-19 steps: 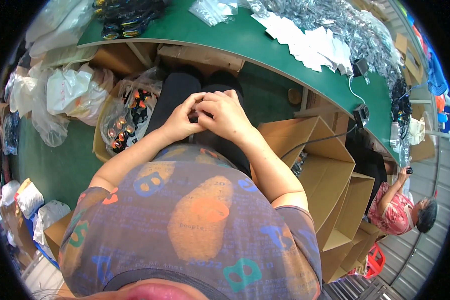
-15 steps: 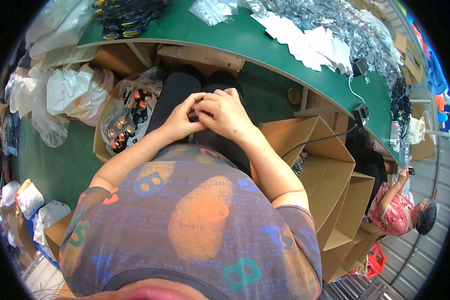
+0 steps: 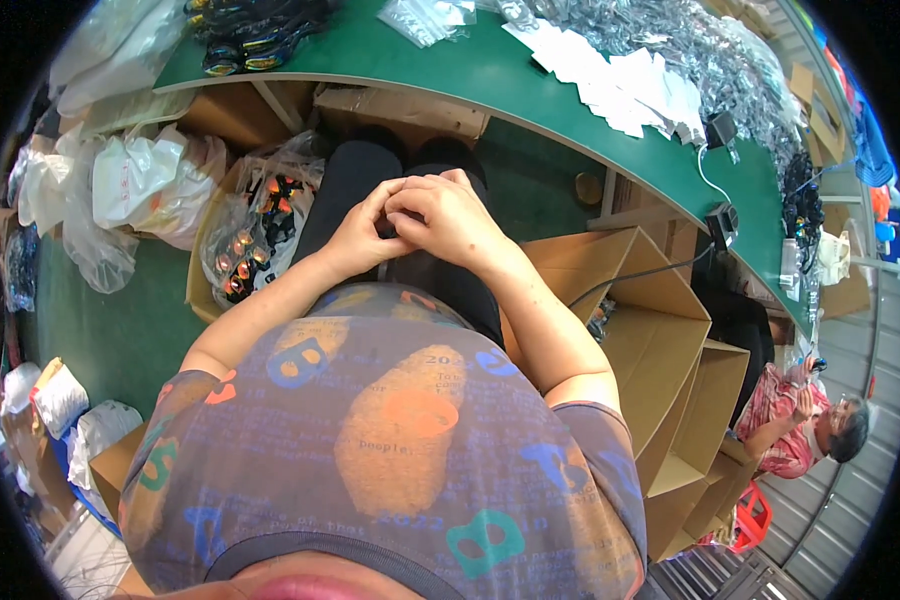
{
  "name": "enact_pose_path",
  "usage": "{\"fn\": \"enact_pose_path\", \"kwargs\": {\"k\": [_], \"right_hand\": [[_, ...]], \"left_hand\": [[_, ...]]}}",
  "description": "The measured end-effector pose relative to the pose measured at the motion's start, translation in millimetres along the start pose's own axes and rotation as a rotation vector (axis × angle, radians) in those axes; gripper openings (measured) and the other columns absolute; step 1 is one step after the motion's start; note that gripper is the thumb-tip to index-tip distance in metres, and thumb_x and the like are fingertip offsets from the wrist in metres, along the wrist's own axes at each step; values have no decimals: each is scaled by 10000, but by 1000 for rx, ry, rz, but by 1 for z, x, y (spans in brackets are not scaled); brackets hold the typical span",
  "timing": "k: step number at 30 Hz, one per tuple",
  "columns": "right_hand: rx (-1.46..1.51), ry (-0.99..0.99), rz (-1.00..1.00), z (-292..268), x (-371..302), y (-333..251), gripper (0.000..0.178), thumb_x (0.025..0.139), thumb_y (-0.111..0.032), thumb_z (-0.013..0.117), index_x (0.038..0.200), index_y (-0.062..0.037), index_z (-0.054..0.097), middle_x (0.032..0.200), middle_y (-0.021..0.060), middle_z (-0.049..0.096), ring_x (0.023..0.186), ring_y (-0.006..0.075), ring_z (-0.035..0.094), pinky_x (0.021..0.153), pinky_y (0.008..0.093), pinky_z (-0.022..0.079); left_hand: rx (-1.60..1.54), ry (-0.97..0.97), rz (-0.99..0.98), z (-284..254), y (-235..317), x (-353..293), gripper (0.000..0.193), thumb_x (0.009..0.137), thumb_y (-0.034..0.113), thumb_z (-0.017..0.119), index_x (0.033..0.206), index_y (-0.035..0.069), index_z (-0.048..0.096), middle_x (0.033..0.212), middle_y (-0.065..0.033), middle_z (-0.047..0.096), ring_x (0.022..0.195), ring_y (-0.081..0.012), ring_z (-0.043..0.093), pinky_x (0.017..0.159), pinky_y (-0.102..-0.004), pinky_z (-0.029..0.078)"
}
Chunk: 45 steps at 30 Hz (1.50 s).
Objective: The person packages swimming goggles by wrapping protective paper around the straps and placing the goggles into plastic bags by hand.
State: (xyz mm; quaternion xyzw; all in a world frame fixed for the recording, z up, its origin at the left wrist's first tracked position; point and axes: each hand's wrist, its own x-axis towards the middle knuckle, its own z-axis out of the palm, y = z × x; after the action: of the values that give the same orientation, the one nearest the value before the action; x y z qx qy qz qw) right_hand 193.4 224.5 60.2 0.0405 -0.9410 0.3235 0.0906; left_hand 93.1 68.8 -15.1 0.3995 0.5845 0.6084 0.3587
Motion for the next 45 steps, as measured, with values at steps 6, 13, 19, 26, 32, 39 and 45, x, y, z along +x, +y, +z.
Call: {"fn": "enact_pose_path", "kwargs": {"k": [6,13,19,26,32,39,45], "right_hand": [[32,41,-18,1,-1,8,143,859,-181,695,978,-120,747,910,21,685,912,206,647,891,355,390],[32,14,20,-4,-9,11,153,862,-202,694,983,-114,724,900,17,670,917,214,656,896,358,407],[51,13,71,-7,-8,6,219,855,-229,719,1037,-107,724,928,38,669,905,232,653,889,354,421],[62,8,65,3,-11,11,183,865,-204,703,1021,-111,726,897,41,660,857,240,655,861,357,436],[-35,9,-22,-2,-10,8,87,874,-179,683,924,-111,705,853,31,654,849,244,647,849,382,423],[-135,20,-16,-4,-16,-2,79,872,-176,684,910,-110,703,841,39,644,836,239,634,877,393,413],[-19,-55,17,-21,-30,-3,131,911,-223,679,922,-97,713,842,49,659,818,268,642,853,399,451]], "left_hand": [[-138,0,-54,0,1,-2,740,795,66,821,1431,82,443,1271,-102,619,1142,-185,633,999,-338,526],[-92,-42,-41,2,7,-1,750,806,44,816,1446,95,430,1288,-92,604,1153,-176,630,1002,-336,525],[-128,16,-44,-3,-4,-6,772,809,59,829,1460,109,416,1170,-74,652,1115,-170,642,1001,-350,522],[-76,2,-58,-6,5,-6,734,823,69,813,1444,95,424,1193,-85,641,1130,-171,635,1008,-347,512],[-234,-45,-70,-14,7,-9,395,891,68,746,1188,65,486,1088,-23,597,1007,-83,594,906,-269,504],[227,53,125,-17,7,-11,103,982,125,647,978,22,640,919,-78,694,827,-126,649,743,-281,517],[179,38,194,-11,36,-19,53,976,61,627,956,13,627,1046,-111,730,934,-181,695,823,-303,543]]}}
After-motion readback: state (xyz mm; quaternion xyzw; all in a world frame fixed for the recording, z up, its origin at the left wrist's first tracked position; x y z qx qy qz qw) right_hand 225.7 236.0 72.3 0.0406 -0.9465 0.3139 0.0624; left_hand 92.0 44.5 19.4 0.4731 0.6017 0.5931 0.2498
